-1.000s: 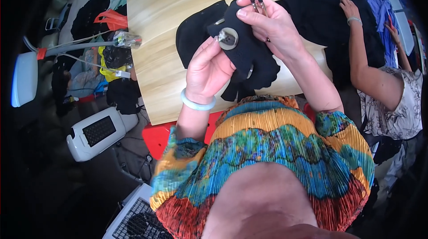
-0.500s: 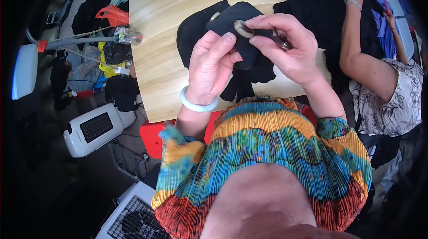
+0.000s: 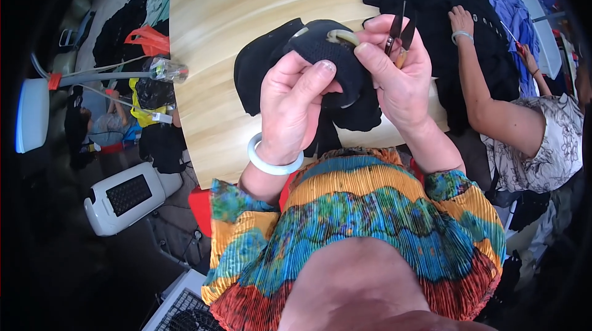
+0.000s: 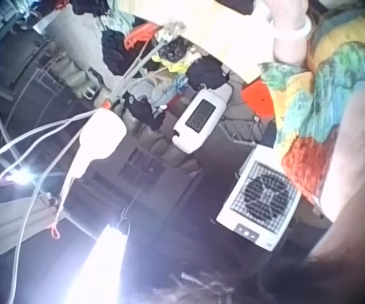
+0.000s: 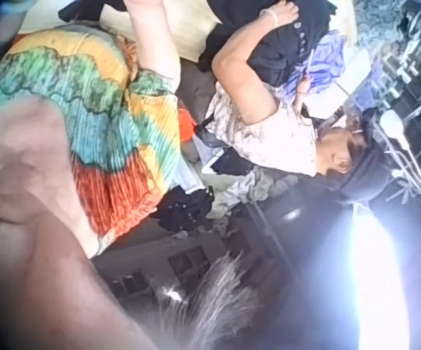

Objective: Trimming excess threads and inspecting buttons on black clothing items at a garment factory workbench.

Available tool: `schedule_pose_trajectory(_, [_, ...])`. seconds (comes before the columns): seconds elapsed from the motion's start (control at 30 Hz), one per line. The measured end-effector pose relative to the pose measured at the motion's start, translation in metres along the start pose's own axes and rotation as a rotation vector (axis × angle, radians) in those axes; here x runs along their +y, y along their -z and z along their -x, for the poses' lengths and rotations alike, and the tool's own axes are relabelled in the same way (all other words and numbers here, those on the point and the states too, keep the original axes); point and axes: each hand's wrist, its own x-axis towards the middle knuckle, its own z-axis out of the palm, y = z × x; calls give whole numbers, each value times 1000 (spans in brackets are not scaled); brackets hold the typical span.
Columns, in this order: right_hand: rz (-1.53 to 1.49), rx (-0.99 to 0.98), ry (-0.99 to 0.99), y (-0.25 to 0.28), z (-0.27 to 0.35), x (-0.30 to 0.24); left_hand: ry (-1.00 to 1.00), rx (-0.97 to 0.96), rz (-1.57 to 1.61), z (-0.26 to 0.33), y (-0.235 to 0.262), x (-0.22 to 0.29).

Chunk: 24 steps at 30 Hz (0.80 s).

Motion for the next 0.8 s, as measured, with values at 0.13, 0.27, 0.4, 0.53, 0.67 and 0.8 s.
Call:
schedule_pose_trajectory(0.13, [65,-61,-53,-7,-6,-3,-16,0,51,-4,3,2])
schedule_pose_trajectory(0.27, [120,-88,-44,-5,-4,3,-14,-85,249,-9,9,2])
schedule_pose_trajectory(0.4, [119,-128,-84,-3,-8,3,65,-93,283,-9,17,2])
schedule_pose_trajectory(0.53, [197,-163,-27,-4,-6,3,98,-71,218,-9,20,0])
schedule_pose_trajectory(0.67, [194,-221,-2,-7,-6,0,189,-138,504,-7,28,-3])
schedule_pose_trajectory(0.8, [151,-287,-14,-14,-1,-3,192,-311,927,-1,43,-8])
